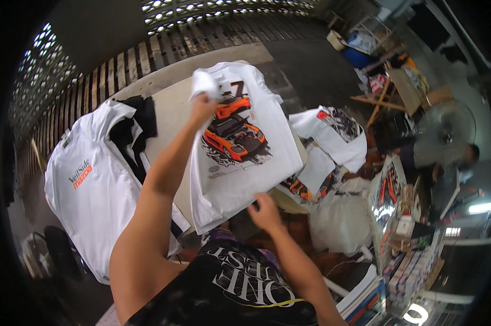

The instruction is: The person places a white t-shirt on a heat press, aligns a printed transfer sheet, and presses it onto the shirt. After pressing, the person removes the transfer backing to reveal the printed design and stacks the finished shirt. The person repeats the process with another t-shirt.

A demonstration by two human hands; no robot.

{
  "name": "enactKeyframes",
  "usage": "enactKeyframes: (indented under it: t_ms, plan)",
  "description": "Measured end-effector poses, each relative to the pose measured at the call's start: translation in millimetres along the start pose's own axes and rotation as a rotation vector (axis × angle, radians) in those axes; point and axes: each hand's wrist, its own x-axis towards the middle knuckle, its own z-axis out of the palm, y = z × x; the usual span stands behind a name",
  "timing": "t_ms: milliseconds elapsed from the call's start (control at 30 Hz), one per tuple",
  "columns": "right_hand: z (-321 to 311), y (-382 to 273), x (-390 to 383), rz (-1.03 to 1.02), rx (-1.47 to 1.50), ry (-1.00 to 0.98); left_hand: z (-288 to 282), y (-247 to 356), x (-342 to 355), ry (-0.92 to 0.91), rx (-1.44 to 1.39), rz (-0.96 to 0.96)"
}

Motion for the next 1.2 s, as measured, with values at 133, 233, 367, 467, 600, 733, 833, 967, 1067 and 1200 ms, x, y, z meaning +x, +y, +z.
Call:
enactKeyframes:
  t_ms: [133,233,367,467,600,733,833,967,1067,1200]
  plan:
    - [-70.5,50.9,-61.8,0.117,-0.19,0.534,73.2,112.2,-164.4,-0.806,-0.113,0.766]
    - [-114.9,70.3,-131.8,0.197,-0.549,0.902,59.4,146.3,-264.1,-1.428,-0.114,0.368]
    - [-125.2,53.0,-262.8,0.343,-0.661,1.382,17.8,153.3,-333.1,-1.819,-0.964,-0.164]
    - [-82.5,8.8,-397.3,0.291,-0.486,1.266,8.2,154.9,-379.7,-1.921,-1.072,-0.427]
    - [22.6,-72.7,-538.6,0.516,0.176,1.107,40.8,157.7,-477.1,-2.434,-0.024,-0.104]
    - [108.2,-153.4,-625.1,0.85,0.36,1.224,84.4,173.5,-566.6,-2.644,0.598,0.234]
    - [137.7,-207.1,-675.8,1.106,0.25,1.286,127.8,203.3,-592.1,-2.541,0.613,0.515]
    - [139.0,-275.7,-723.4,1.348,0.082,1.287,198.3,283.3,-579.1,-2.2,0.153,0.98]
    - [121.4,-328.3,-759.6,1.71,-0.385,1.434,256.2,354.4,-619.3,-2.475,-1.009,0.728]
    - [56.0,-340.7,-850.3,1.411,-0.677,1.785,325.7,454.0,-763.0,-1.935,-0.503,0.908]
